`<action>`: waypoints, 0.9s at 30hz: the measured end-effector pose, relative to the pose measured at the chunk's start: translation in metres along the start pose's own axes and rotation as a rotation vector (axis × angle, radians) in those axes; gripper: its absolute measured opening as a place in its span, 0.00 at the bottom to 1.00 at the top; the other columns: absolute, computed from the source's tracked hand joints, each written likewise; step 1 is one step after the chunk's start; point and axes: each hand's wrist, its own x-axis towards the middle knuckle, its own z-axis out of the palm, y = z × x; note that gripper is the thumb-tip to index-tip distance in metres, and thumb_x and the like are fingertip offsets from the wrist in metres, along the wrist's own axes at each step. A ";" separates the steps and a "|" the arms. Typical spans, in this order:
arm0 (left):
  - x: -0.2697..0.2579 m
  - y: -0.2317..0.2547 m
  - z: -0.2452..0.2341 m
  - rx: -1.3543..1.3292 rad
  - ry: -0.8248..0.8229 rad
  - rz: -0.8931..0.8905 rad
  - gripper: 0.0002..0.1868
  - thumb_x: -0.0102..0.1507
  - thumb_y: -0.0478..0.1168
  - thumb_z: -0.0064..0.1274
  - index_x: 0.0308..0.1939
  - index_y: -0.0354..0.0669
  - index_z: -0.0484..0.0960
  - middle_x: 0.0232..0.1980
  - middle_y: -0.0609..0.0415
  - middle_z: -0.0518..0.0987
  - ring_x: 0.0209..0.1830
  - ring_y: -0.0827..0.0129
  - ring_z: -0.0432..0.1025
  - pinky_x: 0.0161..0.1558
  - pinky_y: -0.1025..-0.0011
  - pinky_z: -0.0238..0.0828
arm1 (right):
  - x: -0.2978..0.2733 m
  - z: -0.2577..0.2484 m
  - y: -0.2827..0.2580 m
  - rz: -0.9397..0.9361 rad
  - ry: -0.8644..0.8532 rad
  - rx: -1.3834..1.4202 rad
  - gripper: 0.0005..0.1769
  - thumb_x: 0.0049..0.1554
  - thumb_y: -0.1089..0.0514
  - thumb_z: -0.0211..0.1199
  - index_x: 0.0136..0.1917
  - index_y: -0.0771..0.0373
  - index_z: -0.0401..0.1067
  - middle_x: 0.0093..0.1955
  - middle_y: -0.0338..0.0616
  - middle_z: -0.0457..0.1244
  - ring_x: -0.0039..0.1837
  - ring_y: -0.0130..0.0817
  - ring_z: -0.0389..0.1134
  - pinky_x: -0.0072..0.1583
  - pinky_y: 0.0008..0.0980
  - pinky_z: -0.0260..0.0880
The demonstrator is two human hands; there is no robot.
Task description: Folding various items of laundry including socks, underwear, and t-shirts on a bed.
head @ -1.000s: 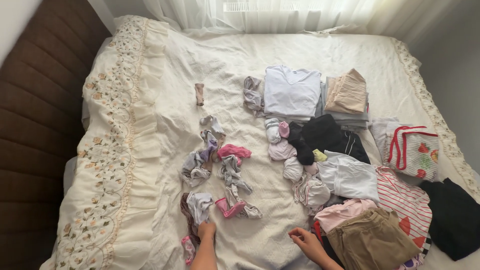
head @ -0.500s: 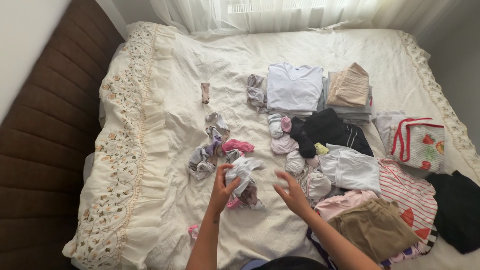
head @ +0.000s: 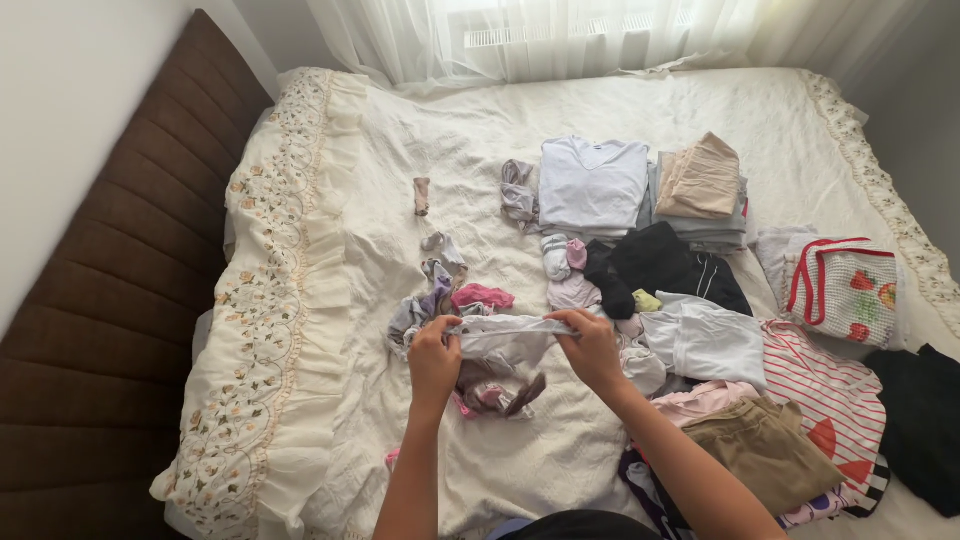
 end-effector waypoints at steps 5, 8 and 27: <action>0.006 0.017 -0.010 -0.235 -0.065 -0.286 0.13 0.61 0.38 0.55 0.49 0.45 0.87 0.40 0.51 0.83 0.36 0.56 0.77 0.45 0.60 0.74 | 0.002 -0.002 0.020 -0.051 -0.047 0.128 0.07 0.53 0.58 0.70 0.44 0.63 0.79 0.33 0.41 0.66 0.40 0.32 0.65 0.46 0.31 0.65; 0.001 0.052 -0.009 -0.015 0.326 0.567 0.16 0.57 0.40 0.63 0.48 0.45 0.82 0.50 0.41 0.80 0.49 0.52 0.74 0.48 0.59 0.69 | 0.009 -0.010 0.001 0.052 -0.187 0.307 0.09 0.54 0.57 0.66 0.41 0.66 0.77 0.33 0.37 0.66 0.37 0.25 0.63 0.40 0.27 0.63; 0.012 0.013 -0.026 -0.455 -0.802 0.378 0.15 0.60 0.47 0.65 0.27 0.38 0.88 0.25 0.56 0.77 0.29 0.73 0.68 0.34 0.69 0.63 | 0.004 -0.096 0.005 -0.311 -0.556 -0.088 0.19 0.55 0.43 0.69 0.35 0.59 0.74 0.30 0.40 0.62 0.38 0.33 0.65 0.51 0.38 0.60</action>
